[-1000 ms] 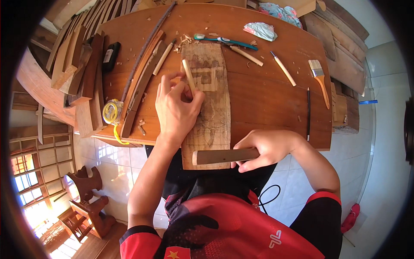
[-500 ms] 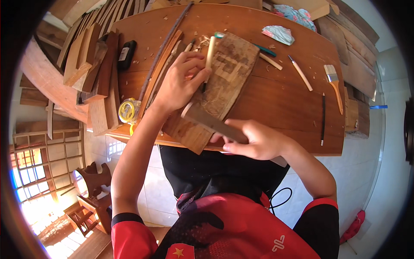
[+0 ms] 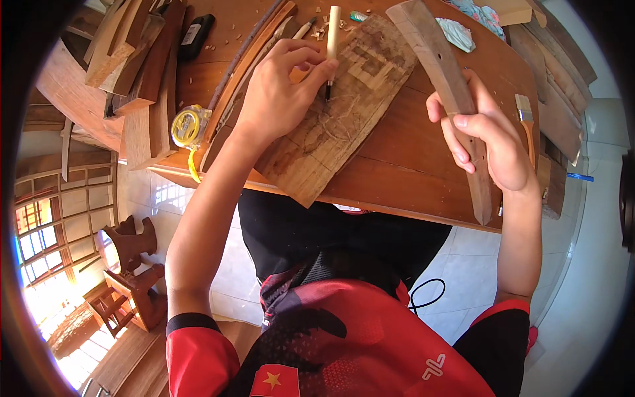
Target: The person carves a design into a rectangular wooden block using a chisel and a wooden mallet. They repeatedly strike the chisel to remove wood shavings and refine the pattern, occasionally rotating the block to access different angles.
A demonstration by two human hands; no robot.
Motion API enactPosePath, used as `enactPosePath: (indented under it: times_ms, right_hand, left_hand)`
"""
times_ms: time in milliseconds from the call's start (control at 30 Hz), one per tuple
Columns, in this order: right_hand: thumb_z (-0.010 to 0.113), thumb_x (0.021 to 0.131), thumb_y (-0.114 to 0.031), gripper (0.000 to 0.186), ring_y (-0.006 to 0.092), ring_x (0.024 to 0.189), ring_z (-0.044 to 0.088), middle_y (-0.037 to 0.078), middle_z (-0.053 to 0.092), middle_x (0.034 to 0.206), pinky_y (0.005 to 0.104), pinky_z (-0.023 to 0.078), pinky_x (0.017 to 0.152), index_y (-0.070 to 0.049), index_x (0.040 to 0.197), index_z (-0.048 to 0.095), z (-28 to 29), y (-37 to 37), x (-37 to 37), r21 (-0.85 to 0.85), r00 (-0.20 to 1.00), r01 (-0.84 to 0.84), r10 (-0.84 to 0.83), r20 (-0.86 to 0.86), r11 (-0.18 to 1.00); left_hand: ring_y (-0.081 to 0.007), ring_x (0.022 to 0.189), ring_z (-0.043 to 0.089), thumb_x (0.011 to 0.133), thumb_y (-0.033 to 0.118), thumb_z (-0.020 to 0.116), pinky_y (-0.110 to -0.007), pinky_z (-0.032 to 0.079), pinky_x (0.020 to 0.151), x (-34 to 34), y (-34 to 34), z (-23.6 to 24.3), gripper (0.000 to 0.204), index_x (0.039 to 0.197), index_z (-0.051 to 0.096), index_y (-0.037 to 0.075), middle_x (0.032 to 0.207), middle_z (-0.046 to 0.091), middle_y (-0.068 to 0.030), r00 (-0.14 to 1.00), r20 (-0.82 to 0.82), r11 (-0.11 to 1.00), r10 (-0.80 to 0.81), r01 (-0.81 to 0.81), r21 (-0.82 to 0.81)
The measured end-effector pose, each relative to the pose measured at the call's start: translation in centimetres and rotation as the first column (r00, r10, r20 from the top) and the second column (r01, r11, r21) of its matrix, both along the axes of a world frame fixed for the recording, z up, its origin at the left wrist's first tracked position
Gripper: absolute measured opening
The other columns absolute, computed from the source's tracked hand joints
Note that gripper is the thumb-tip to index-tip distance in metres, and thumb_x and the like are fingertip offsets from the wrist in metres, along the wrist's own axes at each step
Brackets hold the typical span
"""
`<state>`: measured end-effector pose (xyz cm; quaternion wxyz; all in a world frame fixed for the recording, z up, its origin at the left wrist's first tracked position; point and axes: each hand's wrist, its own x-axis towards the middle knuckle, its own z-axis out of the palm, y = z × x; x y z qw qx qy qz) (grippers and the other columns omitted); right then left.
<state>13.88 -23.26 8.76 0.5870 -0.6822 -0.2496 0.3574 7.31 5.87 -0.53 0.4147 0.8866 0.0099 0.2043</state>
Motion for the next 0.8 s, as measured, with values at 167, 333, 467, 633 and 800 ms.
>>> enactPosePath:
  times_ms: [167,333,467,633,800]
  right_hand:
    - [0.054,0.099,-0.019,0.041,0.0079,0.061,0.05,0.009,0.059,0.11,0.0242,0.041,0.049,0.002,0.133,0.044,-0.4,0.6,0.0,-0.039,1.0,-0.009,0.01,0.023,0.999]
    - [0.063,0.102,-0.017,0.037,0.0084,0.065,0.055,0.008,0.058,0.109,0.0246,0.045,0.052,0.003,0.131,0.051,-0.6,1.1,0.9,-0.041,0.984,0.0,0.008,0.177,0.999]
    - [0.066,0.102,-0.017,0.046,0.012,0.074,0.064,0.01,0.059,0.115,0.0268,0.053,0.061,0.003,0.141,0.051,-0.4,2.4,3.2,-0.135,0.914,0.064,-0.004,0.407,0.989]
    - [0.066,0.102,-0.018,0.04,0.0102,0.072,0.063,0.012,0.072,0.102,0.0228,0.052,0.058,0.004,0.136,0.061,3.1,6.2,5.1,-0.407,0.816,0.115,0.148,0.559,0.906]
    - [0.067,0.101,-0.016,0.043,0.0078,0.066,0.058,0.009,0.074,0.1,0.0213,0.049,0.057,0.003,0.139,0.061,4.4,7.6,7.8,-0.593,0.83,0.193,0.193,0.524,0.782]
  left_hand:
    - [-0.0302,0.095,0.069,0.096,0.031,0.071,-0.041,0.054,0.088,0.4,0.5,-0.3,0.029,0.103,0.075,0.003,0.114,0.067,-0.0129,0.998,0.023,0.998,-0.052,0.051,0.048]
    - [-0.0264,0.106,0.066,0.1,0.024,0.066,-0.039,0.051,0.091,0.4,-0.2,0.1,0.025,0.107,0.071,0.0,0.121,0.066,-0.0114,0.994,-0.078,0.99,-0.071,0.08,0.12]
    - [-0.0254,0.101,0.067,0.1,0.024,0.068,-0.037,0.054,0.088,0.2,-0.5,-0.3,0.026,0.109,0.072,0.0,0.118,0.067,-0.0105,0.999,-0.031,0.992,-0.015,0.019,0.126]
    - [-0.0206,0.099,0.068,0.099,0.026,0.07,-0.035,0.056,0.085,-0.1,-0.3,-1.1,0.029,0.107,0.073,-0.002,0.118,0.068,-0.0086,0.999,-0.021,0.994,0.039,-0.037,0.104]
    - [-0.0193,0.101,0.068,0.099,0.027,0.07,-0.035,0.054,0.086,0.3,-0.8,-0.1,0.031,0.106,0.074,-0.002,0.12,0.068,-0.007,1.0,-0.008,0.997,-0.026,0.026,0.076]
